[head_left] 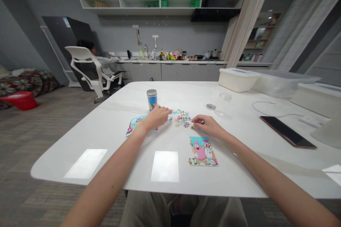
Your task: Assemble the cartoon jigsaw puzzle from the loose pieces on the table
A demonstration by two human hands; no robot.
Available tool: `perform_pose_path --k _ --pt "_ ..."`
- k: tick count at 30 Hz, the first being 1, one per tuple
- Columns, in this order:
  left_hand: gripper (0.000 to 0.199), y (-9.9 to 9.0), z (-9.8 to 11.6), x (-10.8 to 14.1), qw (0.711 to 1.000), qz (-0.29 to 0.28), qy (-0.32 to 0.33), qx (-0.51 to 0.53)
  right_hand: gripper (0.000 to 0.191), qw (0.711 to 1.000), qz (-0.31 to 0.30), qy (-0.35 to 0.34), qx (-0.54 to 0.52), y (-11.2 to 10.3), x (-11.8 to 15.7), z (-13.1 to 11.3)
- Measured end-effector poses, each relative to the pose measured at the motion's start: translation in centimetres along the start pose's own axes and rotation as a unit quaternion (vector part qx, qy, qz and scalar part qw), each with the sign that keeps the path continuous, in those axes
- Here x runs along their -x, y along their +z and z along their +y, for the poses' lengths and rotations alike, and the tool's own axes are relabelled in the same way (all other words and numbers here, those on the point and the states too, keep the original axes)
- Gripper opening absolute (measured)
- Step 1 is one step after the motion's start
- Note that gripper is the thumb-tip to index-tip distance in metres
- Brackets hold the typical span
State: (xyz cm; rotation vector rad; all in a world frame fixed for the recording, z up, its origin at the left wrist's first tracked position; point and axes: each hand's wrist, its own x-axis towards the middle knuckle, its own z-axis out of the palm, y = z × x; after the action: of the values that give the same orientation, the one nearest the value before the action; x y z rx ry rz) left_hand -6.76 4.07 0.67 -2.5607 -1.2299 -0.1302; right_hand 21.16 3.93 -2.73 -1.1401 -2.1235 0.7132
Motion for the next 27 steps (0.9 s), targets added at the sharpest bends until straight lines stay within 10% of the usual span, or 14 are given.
perform_pose_path --k 27 --pt "0.015 0.5 3.0 -1.1 0.951 -0.083 0.03 0.295 0.021 0.983 -0.012 -0.104 0.151 -1.5 0.4 -0.3"
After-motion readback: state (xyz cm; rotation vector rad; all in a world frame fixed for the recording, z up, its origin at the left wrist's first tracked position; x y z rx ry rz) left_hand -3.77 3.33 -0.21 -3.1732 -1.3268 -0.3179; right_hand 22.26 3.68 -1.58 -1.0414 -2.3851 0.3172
